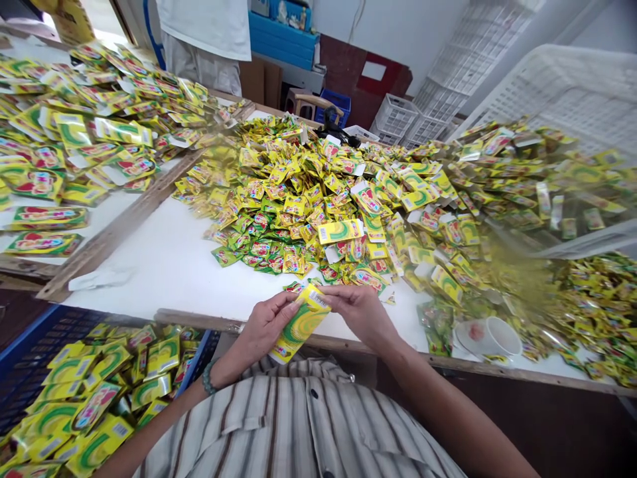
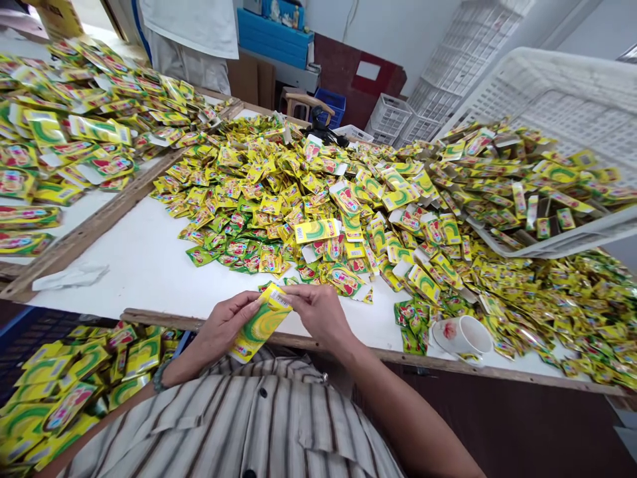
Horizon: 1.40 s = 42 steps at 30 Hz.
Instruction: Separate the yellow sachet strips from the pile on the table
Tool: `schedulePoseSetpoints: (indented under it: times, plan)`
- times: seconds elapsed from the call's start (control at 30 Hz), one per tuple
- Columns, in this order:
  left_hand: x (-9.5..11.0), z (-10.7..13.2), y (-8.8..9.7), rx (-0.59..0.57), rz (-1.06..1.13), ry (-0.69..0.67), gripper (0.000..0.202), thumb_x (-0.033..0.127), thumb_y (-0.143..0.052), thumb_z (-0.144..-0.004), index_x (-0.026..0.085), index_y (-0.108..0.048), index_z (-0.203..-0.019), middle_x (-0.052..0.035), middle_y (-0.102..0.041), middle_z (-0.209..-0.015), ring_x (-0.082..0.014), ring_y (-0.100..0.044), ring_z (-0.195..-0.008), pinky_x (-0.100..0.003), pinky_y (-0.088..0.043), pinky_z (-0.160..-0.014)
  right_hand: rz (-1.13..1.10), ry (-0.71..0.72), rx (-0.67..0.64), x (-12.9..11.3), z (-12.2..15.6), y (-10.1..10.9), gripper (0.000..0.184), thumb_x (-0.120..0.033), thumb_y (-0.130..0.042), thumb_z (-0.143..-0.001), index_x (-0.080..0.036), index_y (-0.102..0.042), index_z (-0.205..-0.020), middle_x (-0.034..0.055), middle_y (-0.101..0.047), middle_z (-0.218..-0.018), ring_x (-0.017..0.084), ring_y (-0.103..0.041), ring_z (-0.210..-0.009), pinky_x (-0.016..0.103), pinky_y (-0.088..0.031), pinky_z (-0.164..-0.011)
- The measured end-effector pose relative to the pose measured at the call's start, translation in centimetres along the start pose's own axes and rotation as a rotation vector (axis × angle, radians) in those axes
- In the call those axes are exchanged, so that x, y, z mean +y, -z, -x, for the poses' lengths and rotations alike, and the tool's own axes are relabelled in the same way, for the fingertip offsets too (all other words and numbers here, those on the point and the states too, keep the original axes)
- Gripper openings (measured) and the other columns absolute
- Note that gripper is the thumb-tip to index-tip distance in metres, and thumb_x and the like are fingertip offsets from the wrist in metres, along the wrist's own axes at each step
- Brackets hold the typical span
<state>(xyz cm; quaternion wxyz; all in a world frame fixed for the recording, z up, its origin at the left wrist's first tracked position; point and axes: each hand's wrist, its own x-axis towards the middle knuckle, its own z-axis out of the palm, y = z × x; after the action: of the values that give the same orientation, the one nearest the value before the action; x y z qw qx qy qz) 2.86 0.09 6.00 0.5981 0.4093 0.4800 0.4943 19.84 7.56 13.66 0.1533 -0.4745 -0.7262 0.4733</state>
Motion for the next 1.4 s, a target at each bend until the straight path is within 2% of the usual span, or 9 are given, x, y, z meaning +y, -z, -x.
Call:
schedulePoseSetpoints:
  times: [0.13,0.33,0.47,0.67,0.83,0.93,1.07,1.27,1.4]
  plan:
    - [-0.2,0.0,-0.1,0.022,0.032,0.011,0.043,0.05,-0.053,-0.089,0.013,-0.066,-0.108,-0.0076,-0.07,-0.102,-0.0196,-0.061,-0.087,-0.026,-0.048,-0.075,0.157,0.062,0.164,0.3,0.3,-0.7,0.026,-0.03,-0.059,-0.087,-0.024,-0.076,-0.106,0.0053,-0.075,-0.105,0.025,-0.071,-0.093,0.037,-0.054,-0.086]
    - [-0.6,0.0,0.0,-0.01,-0.01,0.022,0.043,0.049,-0.055,-0.088,0.014,-0.066,-0.11,-0.0076,-0.071,-0.102,-0.0206,-0.062,-0.088,-0.027,-0.049,-0.075,0.034,-0.05,-0.055,1.3,0.0,-0.5,0.028,-0.038,-0.064,-0.084,-0.022,-0.077,-0.104,0.0,-0.077,-0.082,0.018,-0.067,-0.069,0.027,-0.052,-0.061]
    - [-0.5,-0.1,0.0,0.009,-0.012,0.012,0.042,0.048,-0.053,-0.089,0.014,-0.066,-0.112,-0.008,-0.07,-0.106,-0.0207,-0.062,-0.091,-0.026,-0.049,-0.076,0.235,0.063,0.111,1.1,0.6,-1.0,0.026,-0.034,-0.058,-0.089,-0.025,-0.077,-0.104,0.0038,-0.077,-0.092,0.021,-0.069,-0.078,0.029,-0.052,-0.072]
    - [-0.4,0.1,-0.1,-0.025,0.021,0.022,0.042,0.049,-0.054,-0.089,0.014,-0.065,-0.111,-0.0072,-0.07,-0.102,-0.0196,-0.062,-0.087,-0.026,-0.048,-0.075,-0.085,-0.045,-0.054,1.0,0.6,-0.6,0.032,-0.041,-0.055,-0.09,-0.023,-0.075,-0.107,0.002,-0.076,-0.101,0.024,-0.071,-0.088,0.037,-0.057,-0.079]
    - [-0.5,0.0,-0.3,0.012,0.053,0.045,0.043,0.05,-0.056,-0.087,0.014,-0.065,-0.109,-0.0083,-0.07,-0.107,-0.0203,-0.062,-0.088,-0.026,-0.049,-0.073,0.292,0.117,0.171,1.7,1.4,-1.9,0.031,-0.03,-0.052,-0.091,-0.023,-0.073,-0.113,0.0082,-0.076,-0.103,0.026,-0.072,-0.09,0.038,-0.057,-0.082]
    - [-0.4,0.0,-0.2,0.029,0.091,0.065,0.042,0.05,-0.057,-0.086,0.014,-0.066,-0.106,-0.0078,-0.07,-0.103,-0.02,-0.063,-0.087,-0.027,-0.049,-0.074,0.352,0.223,0.177,1.8,2.3,-2.9,0.035,-0.026,-0.05,-0.092,-0.022,-0.068,-0.122,0.0106,-0.073,-0.111,0.025,-0.07,-0.098,0.037,-0.056,-0.088]
    - [-0.3,0.0,-0.3,0.063,0.138,0.075,0.042,0.05,-0.061,-0.084,0.014,-0.066,-0.105,-0.0072,-0.07,-0.102,-0.019,-0.063,-0.085,-0.026,-0.049,-0.071,0.176,0.172,0.134,1.5,2.6,-3.5,0.04,-0.031,-0.055,-0.089,-0.02,-0.065,-0.126,0.0117,-0.069,-0.12,0.025,-0.068,-0.1,0.04,-0.055,-0.092]
    - [-1.1,0.0,-0.7,0.126,0.298,0.18,0.048,0.054,-0.064,-0.081,0.013,-0.063,-0.106,-0.0056,-0.071,-0.093,-0.0165,-0.062,-0.074,-0.026,-0.05,-0.067,-0.451,-0.127,0.1,2.7,1.4,-4.7,0.044,-0.041,-0.064,-0.082,-0.023,-0.068,-0.122,0.0063,-0.068,-0.123,0.022,-0.066,-0.095,0.035,-0.057,-0.079]
    - [-1.5,0.7,1.5,0.076,0.043,0.149,0.056,0.054,-0.05,-0.09,0.016,-0.053,-0.13,-0.0111,-0.07,-0.105,-0.0212,-0.066,-0.084,-0.033,-0.053,-0.076,-0.663,-0.301,0.09,4.6,1.4,-5.3,0.043,-0.043,-0.072,-0.075,-0.019,-0.072,-0.111,0.0059,-0.074,-0.102,0.018,-0.065,-0.08,0.031,-0.055,-0.072]
